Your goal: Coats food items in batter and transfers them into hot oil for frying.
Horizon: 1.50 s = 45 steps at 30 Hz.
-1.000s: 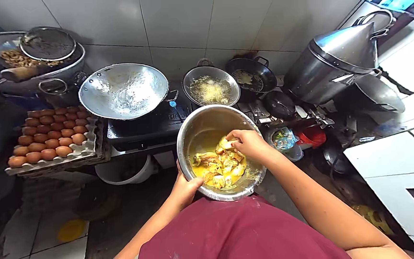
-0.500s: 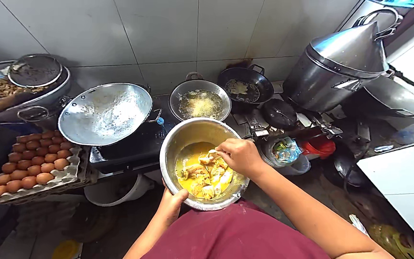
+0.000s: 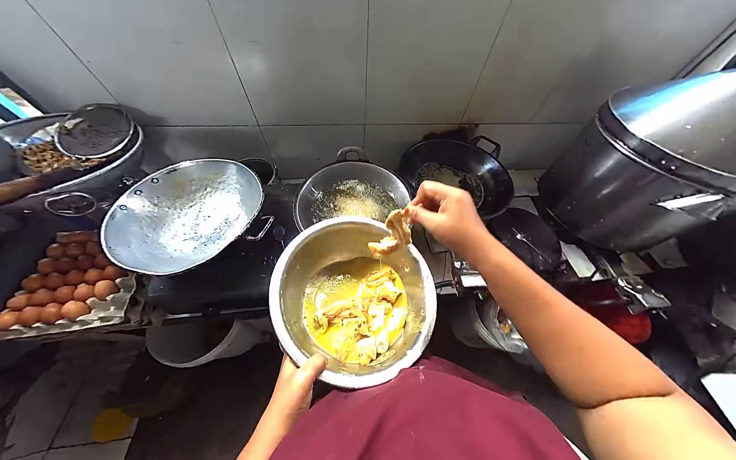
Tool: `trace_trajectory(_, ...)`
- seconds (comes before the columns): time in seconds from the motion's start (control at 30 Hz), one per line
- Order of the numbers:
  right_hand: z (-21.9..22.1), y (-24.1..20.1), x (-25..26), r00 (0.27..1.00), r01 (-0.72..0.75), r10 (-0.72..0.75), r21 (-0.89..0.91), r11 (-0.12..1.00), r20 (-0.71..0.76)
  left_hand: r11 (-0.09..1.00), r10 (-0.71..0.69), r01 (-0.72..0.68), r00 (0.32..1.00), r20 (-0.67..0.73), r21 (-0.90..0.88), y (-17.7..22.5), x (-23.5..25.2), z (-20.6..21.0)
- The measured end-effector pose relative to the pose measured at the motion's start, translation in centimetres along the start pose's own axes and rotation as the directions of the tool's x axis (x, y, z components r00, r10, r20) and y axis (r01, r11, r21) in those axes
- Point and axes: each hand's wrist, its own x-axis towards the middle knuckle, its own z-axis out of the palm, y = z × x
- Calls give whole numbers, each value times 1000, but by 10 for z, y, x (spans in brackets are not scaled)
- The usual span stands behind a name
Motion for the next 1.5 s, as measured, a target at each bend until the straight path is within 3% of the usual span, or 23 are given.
trace_trajectory(0.13,-15,31,71,994,-95,95,-8,995,-58,999,15,-19,992,-121,-32,-11,-6,4)
trace_trajectory(0.3,47,76,146,952,-284,306,-312,907,23,998,-10,-7,956,-293,-54,-26,-26,-2)
trace_trajectory(0.43,109,102,173,892,-399,445,-322,858,81,999,-48,36,923,-383,-38,-20,-47,-3)
trace_trajectory(0.57,110,105,170,886,-373,438,-330,867,151,1000,-23,15,899,-438,-20,-26,-57,-18)
trace_trajectory(0.7,55,79,133,946,-140,221,-318,938,235,999,-43,43,916,-399,-8,-10,-56,-32)
trace_trajectory(0.83,12,2,55,958,60,-13,-157,986,285,999,-42,41,969,-245,-7,5,-43,-45)
trace_trajectory(0.93,22,-55,-15,871,153,-117,-37,988,477,999,-34,31,992,-118,-25,11,-33,-48)
trace_trajectory(1.03,54,-69,-61,749,306,-172,-104,946,640,999,-25,26,1000,13,-29,15,-27,-50)
trace_trajectory(1.1,76,-63,-79,727,373,-120,-242,896,676,999,-54,54,995,89,5,19,-26,-50)
trace_trajectory(1.23,107,-44,-111,701,291,207,-539,790,682,995,-77,60,965,251,76,16,-21,-53)
trace_trajectory(1.37,112,-52,-144,605,311,306,-572,759,735,987,-148,118,929,338,108,13,-25,-58)
trace_trajectory(1.43,106,-65,-149,546,226,365,-552,803,754,985,-145,100,916,374,138,13,-27,-62)
trace_trajectory(1.5,98,-73,-148,569,93,400,-540,837,719,982,-139,76,913,384,175,12,-29,-65)
